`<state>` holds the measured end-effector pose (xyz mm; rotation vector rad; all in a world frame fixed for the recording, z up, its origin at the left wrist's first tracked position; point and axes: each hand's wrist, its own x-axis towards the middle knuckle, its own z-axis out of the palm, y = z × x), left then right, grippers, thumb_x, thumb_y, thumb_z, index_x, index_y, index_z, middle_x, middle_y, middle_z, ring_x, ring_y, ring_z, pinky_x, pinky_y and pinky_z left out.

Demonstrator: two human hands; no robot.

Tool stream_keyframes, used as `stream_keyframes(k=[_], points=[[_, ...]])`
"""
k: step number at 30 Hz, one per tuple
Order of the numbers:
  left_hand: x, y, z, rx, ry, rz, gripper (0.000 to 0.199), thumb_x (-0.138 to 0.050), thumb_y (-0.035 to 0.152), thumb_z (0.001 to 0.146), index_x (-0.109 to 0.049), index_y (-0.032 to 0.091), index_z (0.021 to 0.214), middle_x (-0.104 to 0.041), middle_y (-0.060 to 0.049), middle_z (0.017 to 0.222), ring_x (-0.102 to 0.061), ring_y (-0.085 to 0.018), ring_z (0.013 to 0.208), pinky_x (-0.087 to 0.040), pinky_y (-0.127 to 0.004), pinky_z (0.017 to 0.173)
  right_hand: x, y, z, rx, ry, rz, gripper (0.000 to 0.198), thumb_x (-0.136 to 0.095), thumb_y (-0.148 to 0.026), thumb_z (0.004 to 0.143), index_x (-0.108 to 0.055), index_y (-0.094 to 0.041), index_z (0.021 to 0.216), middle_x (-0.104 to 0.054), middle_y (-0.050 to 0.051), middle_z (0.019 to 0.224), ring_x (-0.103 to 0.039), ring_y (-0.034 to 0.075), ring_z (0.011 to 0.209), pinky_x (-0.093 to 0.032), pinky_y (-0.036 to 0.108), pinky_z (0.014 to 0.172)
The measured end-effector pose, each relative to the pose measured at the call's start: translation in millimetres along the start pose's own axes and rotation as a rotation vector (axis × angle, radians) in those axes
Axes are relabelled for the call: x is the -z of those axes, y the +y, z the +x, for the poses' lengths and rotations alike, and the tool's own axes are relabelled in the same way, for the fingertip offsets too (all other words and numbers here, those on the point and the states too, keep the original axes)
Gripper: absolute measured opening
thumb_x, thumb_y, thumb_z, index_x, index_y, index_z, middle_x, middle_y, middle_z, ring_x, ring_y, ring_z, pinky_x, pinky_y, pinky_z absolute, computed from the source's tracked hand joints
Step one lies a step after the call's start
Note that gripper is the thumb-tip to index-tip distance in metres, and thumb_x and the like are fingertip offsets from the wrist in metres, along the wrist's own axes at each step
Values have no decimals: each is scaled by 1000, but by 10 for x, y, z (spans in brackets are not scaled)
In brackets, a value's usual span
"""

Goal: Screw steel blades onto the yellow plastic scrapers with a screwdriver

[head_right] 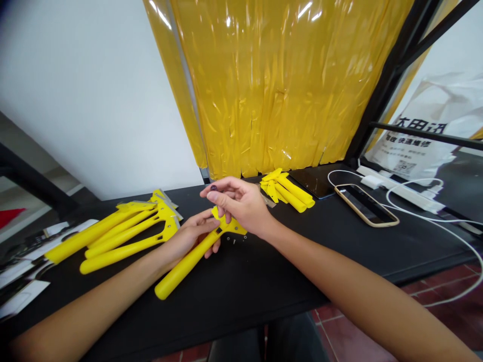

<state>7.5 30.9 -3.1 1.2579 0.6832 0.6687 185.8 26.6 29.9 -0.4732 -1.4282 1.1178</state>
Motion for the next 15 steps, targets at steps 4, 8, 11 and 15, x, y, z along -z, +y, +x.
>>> stream_keyframes(k=[4,8,11,15], points=[[-14,2,-11,-17,-19,24,32,-64,35,93,-56,18,118,-63,-2,83,-64,-13,55,-48,-20,42,13,5,-11,31,-18,-29,26,-59,-41,96,-65,-18,109,-69,3,88,-51,5,52,-40,17,40],[-25,-6,-9,-8,-11,41,32,-63,34,93,-56,17,118,-62,-2,81,-64,-13,56,-48,-20,42,5,31,-13,90,75,16,19,-62,-39,96,-55,-22,101,-62,-5,71,-41,3,45,-32,16,40],[-20,-10,-6,-4,-20,52,31,-63,34,93,-56,16,118,-62,-1,78,-65,-14,56,-48,-20,42,1,28,-18,104,73,-31,19,-63,-38,95,-55,-21,94,-67,-2,76,-44,4,47,-32,17,41],[-13,-11,-4,-7,-34,64,30,-63,34,93,-56,16,116,-62,-2,78,-65,-15,56,-49,-21,42,17,7,-28,119,17,-104,27,-52,-42,100,-64,-18,99,-69,4,87,-41,4,47,-31,21,41]])
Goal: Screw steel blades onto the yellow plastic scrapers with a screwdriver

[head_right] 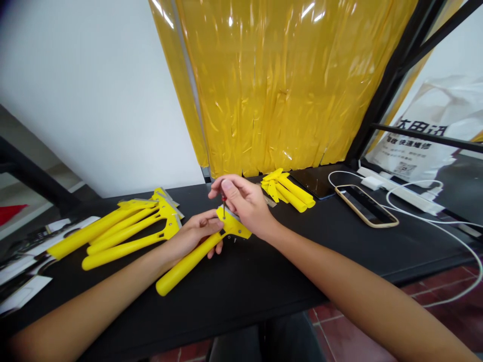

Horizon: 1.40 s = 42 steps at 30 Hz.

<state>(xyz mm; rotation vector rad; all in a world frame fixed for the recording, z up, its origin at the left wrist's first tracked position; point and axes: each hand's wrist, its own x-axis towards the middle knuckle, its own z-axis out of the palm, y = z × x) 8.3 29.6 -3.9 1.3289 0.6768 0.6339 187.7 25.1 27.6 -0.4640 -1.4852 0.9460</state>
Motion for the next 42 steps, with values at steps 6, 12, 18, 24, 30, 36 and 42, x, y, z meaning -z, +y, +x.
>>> stream_keyframes(k=[6,12,18,24,30,36,42], points=[[2,-13,-1,-5,10,-15,33,-65,35,92,-56,17,117,-64,-2,81,-66,-15,58,-49,-21,43,-11,34,10,-31,16,101,26,-56,-45,98,-54,-23,112,-62,-3,76,-29,3,41,-21,20,38],[-1,-6,-4,-2,16,-7,34,-65,37,91,-57,16,117,-65,-3,80,-66,-15,56,-49,-21,43,-31,8,29,-41,77,64,23,-65,-41,93,-55,-20,92,-66,-2,75,-36,3,41,-26,19,38],[-9,5,-6,3,23,-4,35,-65,37,91,-57,16,118,-66,-4,81,-66,-15,57,-49,-21,43,18,13,26,-52,50,11,31,-49,-46,101,-64,-19,103,-60,-1,79,-39,4,46,-27,20,40],[-10,5,-6,13,39,-15,36,-66,35,90,-57,16,119,-66,-4,80,-64,-14,55,-49,-21,43,10,35,32,-40,85,63,22,-60,-43,96,-51,-23,94,-58,-6,71,-37,4,45,-28,18,40],[1,1,-6,5,24,2,36,-66,37,90,-59,16,118,-65,-3,78,-65,-15,57,-50,-22,44,43,18,31,-35,12,-3,29,-50,-44,101,-65,-20,103,-58,0,83,-40,5,51,-32,19,41],[13,-15,-4,-2,-3,14,31,-63,36,92,-60,15,114,-62,-2,73,-65,-15,56,-50,-22,44,31,53,34,-56,28,113,19,-54,-44,99,-53,-24,100,-53,-5,75,-36,6,49,-33,19,42],[-6,9,-8,10,19,4,29,-64,33,92,-59,15,115,-64,-2,74,-65,-15,56,-50,-22,44,21,-20,18,-35,-14,-68,23,-59,-42,96,-65,-20,97,-64,2,90,-44,6,53,-36,21,45]])
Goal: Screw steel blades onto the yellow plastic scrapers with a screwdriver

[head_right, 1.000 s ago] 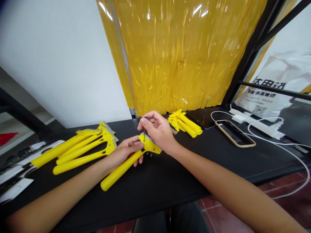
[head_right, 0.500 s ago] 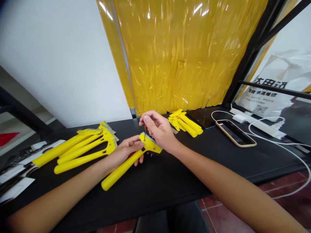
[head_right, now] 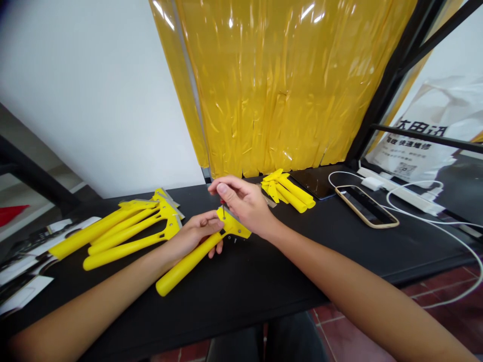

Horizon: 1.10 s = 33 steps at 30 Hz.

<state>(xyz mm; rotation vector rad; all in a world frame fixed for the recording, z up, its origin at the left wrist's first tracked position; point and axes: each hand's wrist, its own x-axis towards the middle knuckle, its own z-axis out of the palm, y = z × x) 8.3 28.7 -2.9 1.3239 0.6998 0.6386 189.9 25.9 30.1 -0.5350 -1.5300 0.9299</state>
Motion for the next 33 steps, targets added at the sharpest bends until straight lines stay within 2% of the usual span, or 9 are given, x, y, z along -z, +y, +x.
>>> stream_keyframes(k=[5,11,14,18,22,26,31,33], points=[[-10,8,-1,1,6,15,27,-64,33,91,-58,15,110,-64,-2,73,-65,-16,55,-49,-22,42,22,19,11,-17,-60,34,29,-49,-45,101,-63,-22,113,-63,0,83,-39,7,50,-33,22,43],[-1,-6,4,5,-8,70,23,-62,35,93,-58,14,101,-62,-2,62,-64,-17,52,-49,-23,44,21,60,32,-51,-24,144,27,-46,-49,101,-52,-23,100,-63,-1,82,-34,6,46,-31,20,39],[7,-5,5,10,-15,84,25,-61,36,93,-60,14,104,-64,-3,61,-63,-17,50,-49,-24,44,5,38,27,-65,-6,103,29,-49,-50,100,-55,-22,98,-62,0,85,-36,5,47,-32,20,40],[19,-4,3,13,-17,82,26,-60,37,93,-61,14,105,-66,-3,62,-63,-16,49,-49,-23,45,-9,-5,10,-34,4,18,23,-63,-43,93,-59,-20,93,-57,-1,88,-41,5,52,-35,19,42],[8,7,3,28,1,73,33,-63,39,91,-61,13,112,-67,-4,62,-64,-17,50,-50,-24,45,7,-21,2,-48,3,-17,23,-60,-44,95,-64,-21,101,-58,0,88,-41,5,51,-34,21,41],[-3,20,5,45,3,76,40,-67,40,89,-59,13,118,-68,-4,61,-64,-17,46,-49,-24,43,29,3,9,-50,-1,41,28,-57,-46,96,-58,-23,112,-60,-1,85,-40,6,48,-34,21,41],[30,-15,11,53,-26,93,33,-64,41,91,-58,14,109,-69,-6,59,-63,-18,46,-49,-24,44,38,53,19,-36,-9,71,27,-49,-47,100,-56,-22,110,-63,0,84,-43,7,52,-37,21,44],[46,-32,16,56,-26,99,29,-62,41,92,-58,14,103,-70,-7,60,-63,-18,45,-47,-24,44,31,56,17,-36,12,52,26,-53,-46,99,-58,-22,107,-63,0,83,-43,8,53,-37,20,44]])
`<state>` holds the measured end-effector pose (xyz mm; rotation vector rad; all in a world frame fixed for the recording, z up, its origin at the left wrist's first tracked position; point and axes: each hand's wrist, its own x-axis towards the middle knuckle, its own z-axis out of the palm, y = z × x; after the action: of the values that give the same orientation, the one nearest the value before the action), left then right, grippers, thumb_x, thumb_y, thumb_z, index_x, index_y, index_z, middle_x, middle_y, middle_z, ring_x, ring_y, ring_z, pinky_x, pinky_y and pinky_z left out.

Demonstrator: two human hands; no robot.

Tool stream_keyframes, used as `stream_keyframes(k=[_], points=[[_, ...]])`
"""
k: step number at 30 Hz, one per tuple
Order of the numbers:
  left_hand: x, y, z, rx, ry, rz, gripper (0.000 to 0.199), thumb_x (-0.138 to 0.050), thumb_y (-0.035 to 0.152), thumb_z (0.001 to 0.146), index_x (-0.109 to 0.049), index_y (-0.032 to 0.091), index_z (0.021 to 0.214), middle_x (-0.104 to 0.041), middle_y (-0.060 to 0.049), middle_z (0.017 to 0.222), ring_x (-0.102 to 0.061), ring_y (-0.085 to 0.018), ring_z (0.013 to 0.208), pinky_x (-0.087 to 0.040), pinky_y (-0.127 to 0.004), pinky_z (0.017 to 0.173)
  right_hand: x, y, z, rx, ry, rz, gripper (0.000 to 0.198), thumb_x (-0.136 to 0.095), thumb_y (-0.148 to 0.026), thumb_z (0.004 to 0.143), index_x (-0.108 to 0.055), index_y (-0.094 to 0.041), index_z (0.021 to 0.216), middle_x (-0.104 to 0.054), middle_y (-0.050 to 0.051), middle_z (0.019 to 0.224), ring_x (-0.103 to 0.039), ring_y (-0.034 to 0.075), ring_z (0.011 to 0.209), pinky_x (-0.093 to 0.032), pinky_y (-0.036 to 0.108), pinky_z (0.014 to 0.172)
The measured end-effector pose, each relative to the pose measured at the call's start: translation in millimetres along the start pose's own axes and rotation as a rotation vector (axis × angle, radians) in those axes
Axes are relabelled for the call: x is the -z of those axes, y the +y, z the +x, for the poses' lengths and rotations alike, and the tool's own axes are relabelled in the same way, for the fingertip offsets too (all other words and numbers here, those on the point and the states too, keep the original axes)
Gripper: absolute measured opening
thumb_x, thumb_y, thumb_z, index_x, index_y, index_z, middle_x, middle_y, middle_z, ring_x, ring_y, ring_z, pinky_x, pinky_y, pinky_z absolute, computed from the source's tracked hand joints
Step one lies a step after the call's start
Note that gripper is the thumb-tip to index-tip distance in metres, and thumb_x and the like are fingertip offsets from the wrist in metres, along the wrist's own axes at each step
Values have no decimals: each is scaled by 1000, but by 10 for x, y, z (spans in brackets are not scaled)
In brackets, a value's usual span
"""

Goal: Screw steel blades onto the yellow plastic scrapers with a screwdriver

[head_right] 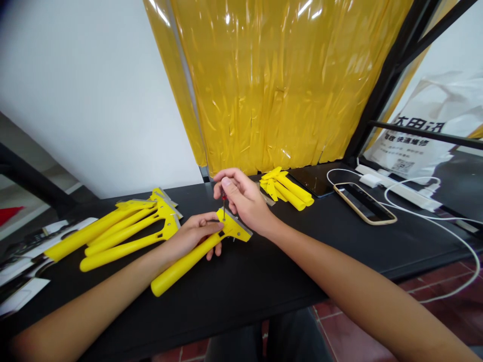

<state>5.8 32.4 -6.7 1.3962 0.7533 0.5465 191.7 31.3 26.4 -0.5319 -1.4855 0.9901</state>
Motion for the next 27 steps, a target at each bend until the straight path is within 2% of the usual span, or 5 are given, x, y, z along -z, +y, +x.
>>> stream_keyframes(k=[5,10,18,23,27], points=[[34,32,-8,18,36,-11,29,-63,44,90,-59,16,95,-70,-8,60,-61,-16,42,-44,-22,41,-17,-36,-9,43,58,-108,22,-67,-42,91,-66,-21,99,-62,2,92,-45,8,57,-38,21,45],[126,155,-30,-9,141,-17,26,-64,41,89,-57,16,95,-71,-8,60,-59,-15,40,-43,-22,40,-22,-61,7,54,64,-41,29,-57,-44,97,-66,-24,115,-63,3,91,-45,9,57,-40,23,46],[233,364,-116,-107,258,21,19,-62,36,91,-54,18,93,-69,-6,59,-58,-14,40,-43,-22,41,93,-131,93,265,412,-214,25,-50,-46,100,-62,-25,107,-53,1,77,-53,16,75,-49,31,73],[191,483,-248,-195,245,250,21,-63,39,92,-55,20,91,-68,-3,67,-65,-16,52,-48,-24,46,273,-11,145,168,297,-156,28,-52,-51,98,-58,-25,104,-43,-3,72,-48,12,61,-44,27,58],[165,376,-257,-340,346,680,19,-61,39,93,-62,21,98,-69,-1,74,-66,-16,60,-47,-23,50,384,65,145,29,202,-185,28,-58,-50,94,-60,-23,100,-48,-3,75,-44,10,59,-37,23,50]])
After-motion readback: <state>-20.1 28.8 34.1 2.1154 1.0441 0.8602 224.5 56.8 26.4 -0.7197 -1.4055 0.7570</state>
